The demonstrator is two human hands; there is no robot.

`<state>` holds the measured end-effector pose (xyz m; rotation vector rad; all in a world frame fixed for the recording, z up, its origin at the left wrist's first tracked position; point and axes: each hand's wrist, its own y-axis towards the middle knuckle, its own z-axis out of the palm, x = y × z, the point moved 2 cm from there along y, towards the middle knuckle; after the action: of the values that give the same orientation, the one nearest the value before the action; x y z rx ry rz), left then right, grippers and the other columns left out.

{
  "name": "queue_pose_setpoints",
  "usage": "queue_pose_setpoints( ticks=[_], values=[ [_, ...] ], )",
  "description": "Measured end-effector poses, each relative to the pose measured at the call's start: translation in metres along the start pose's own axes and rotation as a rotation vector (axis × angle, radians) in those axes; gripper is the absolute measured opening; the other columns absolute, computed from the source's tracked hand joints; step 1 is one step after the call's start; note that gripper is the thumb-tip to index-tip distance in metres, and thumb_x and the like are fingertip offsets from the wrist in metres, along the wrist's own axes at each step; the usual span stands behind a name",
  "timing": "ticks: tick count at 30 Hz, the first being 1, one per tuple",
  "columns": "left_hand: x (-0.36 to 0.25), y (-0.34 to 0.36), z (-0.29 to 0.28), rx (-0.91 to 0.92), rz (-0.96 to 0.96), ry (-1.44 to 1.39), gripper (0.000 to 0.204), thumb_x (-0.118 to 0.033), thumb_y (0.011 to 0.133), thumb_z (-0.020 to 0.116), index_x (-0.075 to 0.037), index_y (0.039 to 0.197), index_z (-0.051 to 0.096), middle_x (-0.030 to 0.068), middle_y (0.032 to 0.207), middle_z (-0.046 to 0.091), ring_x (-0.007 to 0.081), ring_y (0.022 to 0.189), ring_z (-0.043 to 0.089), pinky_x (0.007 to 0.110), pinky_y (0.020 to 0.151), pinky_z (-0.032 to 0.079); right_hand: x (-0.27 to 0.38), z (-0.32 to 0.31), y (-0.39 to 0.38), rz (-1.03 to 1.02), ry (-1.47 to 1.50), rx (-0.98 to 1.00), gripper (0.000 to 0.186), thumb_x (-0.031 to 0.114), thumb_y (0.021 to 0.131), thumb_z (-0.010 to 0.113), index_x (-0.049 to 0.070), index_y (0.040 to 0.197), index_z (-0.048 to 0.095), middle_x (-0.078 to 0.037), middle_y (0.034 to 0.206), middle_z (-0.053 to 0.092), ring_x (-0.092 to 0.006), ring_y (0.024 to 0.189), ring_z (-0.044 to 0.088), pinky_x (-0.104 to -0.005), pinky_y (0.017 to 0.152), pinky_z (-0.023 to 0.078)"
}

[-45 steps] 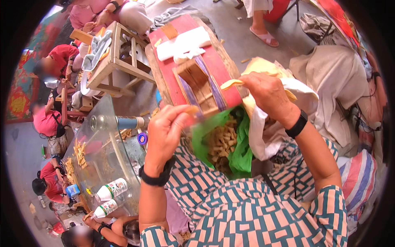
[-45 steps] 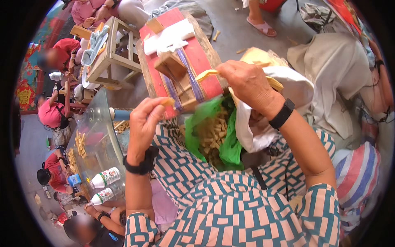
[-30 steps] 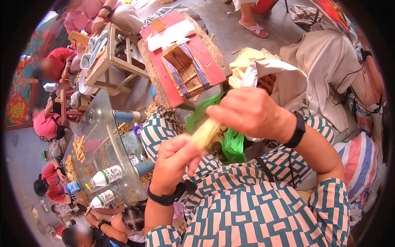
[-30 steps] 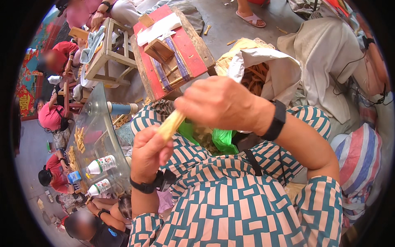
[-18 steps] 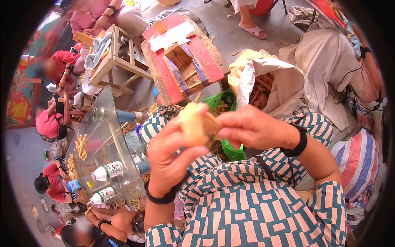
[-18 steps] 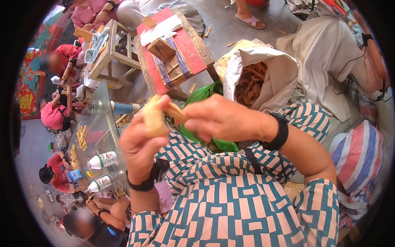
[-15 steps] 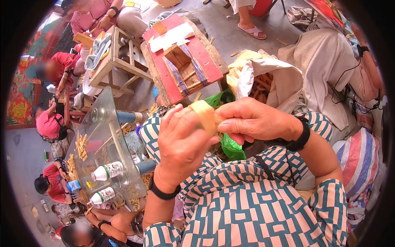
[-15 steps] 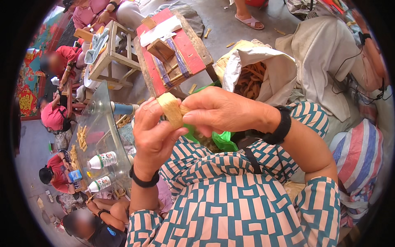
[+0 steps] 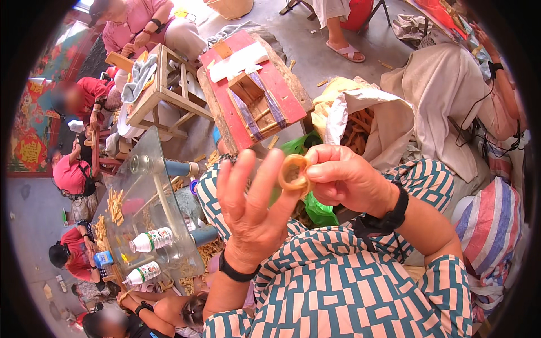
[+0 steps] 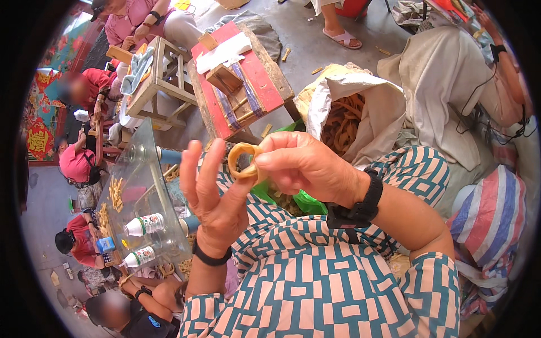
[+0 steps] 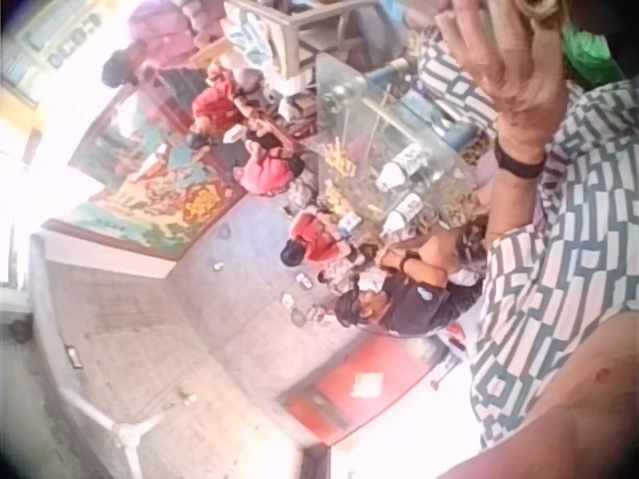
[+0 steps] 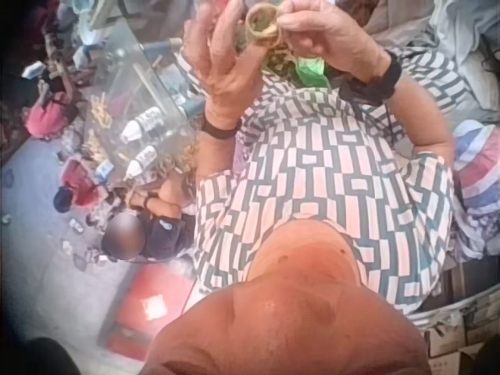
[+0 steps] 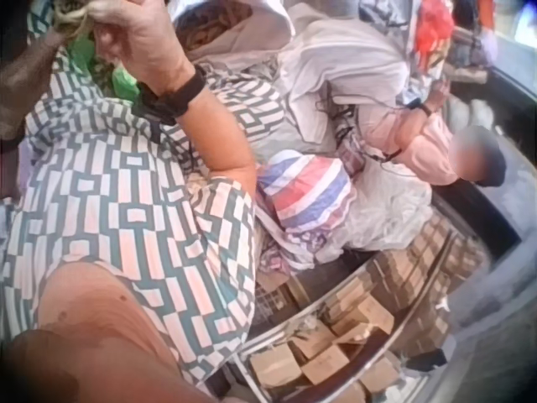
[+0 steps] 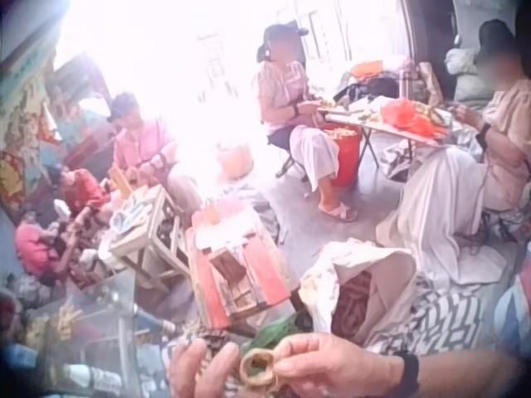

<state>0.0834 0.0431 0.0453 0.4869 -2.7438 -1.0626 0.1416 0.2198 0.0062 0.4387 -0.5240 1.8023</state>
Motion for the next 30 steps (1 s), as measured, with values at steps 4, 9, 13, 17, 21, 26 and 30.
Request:
queue_pose_setpoints(
  ticks=[4, 9, 13, 17, 21, 26, 30],
  values=[
    [-0.001, -0.01, 0.0, -0.059, -0.132, -0.033, 0.025, -0.011, 0.082, 0.07, -0.019, 0.106, 0.074, 0.0128, 0.138, 0.06, 0.0382, 0.136, 0.044, 0.058, 0.117, 0.026, -0.008, 0.0, 0.0, 0.032, -0.158, 0.118, 0.018, 0.025, 0.099, 0.063, 0.007, 0.099, 0.064, 0.003, 0.071, 0.055, -0.0058, 0.059, 0.048, -0.0208, 0.055, 0.038],
    [0.006, -0.017, 0.007, -0.011, -0.129, -0.078, 0.023, -0.009, 0.081, 0.07, -0.015, 0.103, 0.073, 0.004, 0.116, 0.071, 0.0253, 0.111, 0.064, 0.056, 0.115, 0.029, -0.001, 0.004, -0.002, 0.124, -0.406, -0.062, 0.017, 0.023, 0.094, 0.066, 0.006, 0.098, 0.063, -0.001, 0.08, 0.062, -0.0063, 0.068, 0.055, -0.0209, 0.058, 0.043],
    [0.009, -0.021, 0.021, -0.031, -0.223, -0.191, 0.023, -0.008, 0.082, 0.071, -0.011, 0.105, 0.072, 0.0045, 0.107, 0.071, 0.0233, 0.092, 0.067, 0.048, 0.105, 0.042, -0.019, -0.012, 0.0, 0.048, -0.324, -0.152, 0.014, 0.006, 0.088, 0.067, 0.007, 0.1, 0.059, -0.003, 0.086, 0.065, -0.0057, 0.066, 0.056, -0.0193, 0.055, 0.043],
    [-0.006, -0.02, 0.005, 0.031, 0.008, -0.188, 0.02, -0.015, 0.084, 0.073, -0.011, 0.103, 0.072, 0.0023, 0.094, 0.067, 0.0192, 0.082, 0.063, 0.036, 0.081, 0.053, -0.023, -0.018, 0.003, -0.06, -0.278, -0.237, 0.022, 0.0, 0.086, 0.065, 0.006, 0.105, 0.057, -0.004, 0.09, 0.067, -0.005, 0.064, 0.056, -0.019, 0.052, 0.042],
    [-0.01, -0.023, 0.007, 0.193, -0.106, -0.033, 0.022, -0.016, 0.081, 0.08, -0.008, 0.1, 0.072, 0.0046, 0.087, 0.066, 0.0236, 0.071, 0.061, 0.04, 0.062, 0.046, -0.021, -0.015, 0.006, -0.06, -0.27, -0.242, 0.03, 0.0, 0.086, 0.067, 0.003, 0.115, 0.058, -0.006, 0.097, 0.069, -0.0061, 0.068, 0.059, -0.019, 0.054, 0.044],
    [-0.003, -0.032, 0.02, 0.116, -0.433, -0.525, 0.019, -0.012, 0.083, 0.079, -0.006, 0.099, 0.072, 0.0083, 0.078, 0.067, 0.0257, 0.066, 0.064, 0.034, 0.061, 0.049, -0.026, -0.024, 0.005, -0.028, 0.008, -0.032, 0.038, 0.007, 0.091, 0.071, 0.001, 0.127, 0.058, -0.009, 0.107, 0.069, -0.0123, 0.086, 0.066, -0.0243, 0.069, 0.055],
    [-0.006, -0.038, 0.024, 0.194, -0.806, -1.0, 0.02, -0.002, 0.083, 0.077, -0.001, 0.102, 0.072, 0.0095, 0.081, 0.069, 0.0209, 0.072, 0.069, 0.029, 0.067, 0.052, -0.027, -0.024, 0.003, -0.029, -0.187, 0.011, 0.041, 0.009, 0.093, 0.07, 0.0, 0.131, 0.056, -0.01, 0.109, 0.069, -0.0151, 0.09, 0.068, -0.0269, 0.076, 0.057]
  ],
)
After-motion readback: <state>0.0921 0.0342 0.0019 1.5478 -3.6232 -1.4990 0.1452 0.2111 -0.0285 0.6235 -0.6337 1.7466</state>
